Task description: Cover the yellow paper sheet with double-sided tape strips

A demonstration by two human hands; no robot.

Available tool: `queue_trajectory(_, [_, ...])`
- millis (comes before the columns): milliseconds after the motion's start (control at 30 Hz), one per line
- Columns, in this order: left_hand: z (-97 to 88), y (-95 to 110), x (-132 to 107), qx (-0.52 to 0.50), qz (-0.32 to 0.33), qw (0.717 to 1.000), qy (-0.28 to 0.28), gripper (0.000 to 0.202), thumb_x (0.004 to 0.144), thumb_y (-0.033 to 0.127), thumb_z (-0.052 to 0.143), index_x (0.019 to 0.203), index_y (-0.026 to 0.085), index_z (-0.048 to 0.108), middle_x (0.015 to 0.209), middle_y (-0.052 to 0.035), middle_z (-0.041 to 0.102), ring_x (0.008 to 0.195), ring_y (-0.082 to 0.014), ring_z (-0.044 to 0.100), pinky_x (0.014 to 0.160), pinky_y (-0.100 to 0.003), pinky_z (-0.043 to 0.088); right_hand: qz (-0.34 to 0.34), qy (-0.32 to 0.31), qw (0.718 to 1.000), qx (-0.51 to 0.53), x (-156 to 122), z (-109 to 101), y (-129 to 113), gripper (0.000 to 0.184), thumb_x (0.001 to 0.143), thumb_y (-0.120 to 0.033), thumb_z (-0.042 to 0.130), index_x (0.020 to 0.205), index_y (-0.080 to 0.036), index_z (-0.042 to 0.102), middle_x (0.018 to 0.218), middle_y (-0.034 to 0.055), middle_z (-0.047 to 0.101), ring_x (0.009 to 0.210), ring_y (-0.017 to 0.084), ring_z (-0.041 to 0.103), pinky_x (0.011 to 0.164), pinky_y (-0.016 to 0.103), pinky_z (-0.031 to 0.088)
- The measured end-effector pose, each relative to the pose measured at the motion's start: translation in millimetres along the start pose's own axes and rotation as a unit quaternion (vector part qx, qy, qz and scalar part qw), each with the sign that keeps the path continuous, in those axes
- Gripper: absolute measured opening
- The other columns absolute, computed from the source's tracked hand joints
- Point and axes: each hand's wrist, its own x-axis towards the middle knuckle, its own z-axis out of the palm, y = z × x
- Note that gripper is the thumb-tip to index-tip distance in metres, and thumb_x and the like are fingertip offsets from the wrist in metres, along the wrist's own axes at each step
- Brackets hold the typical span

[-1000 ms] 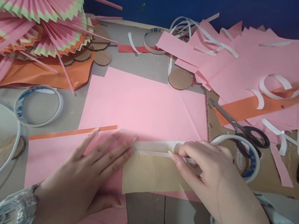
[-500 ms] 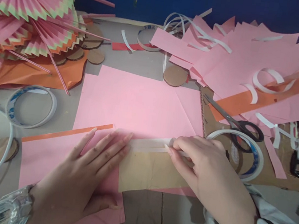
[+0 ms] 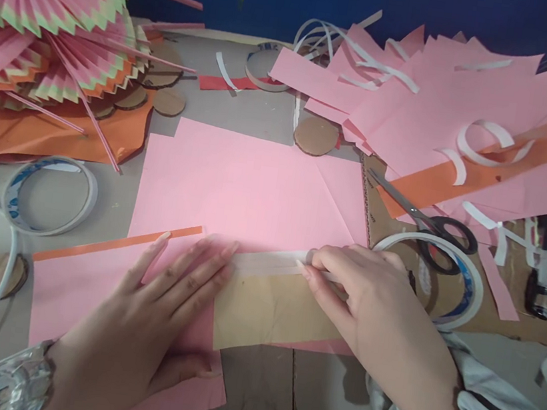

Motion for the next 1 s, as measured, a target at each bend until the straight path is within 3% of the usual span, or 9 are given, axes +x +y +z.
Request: queue_trajectory(1000, [-1.3, 1.4, 1.0, 0.003, -0.010, 1.000, -0.003, 0.079, 0.086, 0.064, 0.033, 0.146, 0.016, 0.013, 0.148, -0.0074, 0.025, 0.137, -0.0262, 0.020, 0.112, -0.053, 0.008, -0.038, 0.041, 0.995, -0.080, -3.0, 8.2, -0.5, 0.014, 0.088, -0.020, 0.045, 0.077, -0.021, 0.053, 0.069, -0.0023, 0.059, 0.072, 0.015, 0.052, 0.068, 0.032, 0.024])
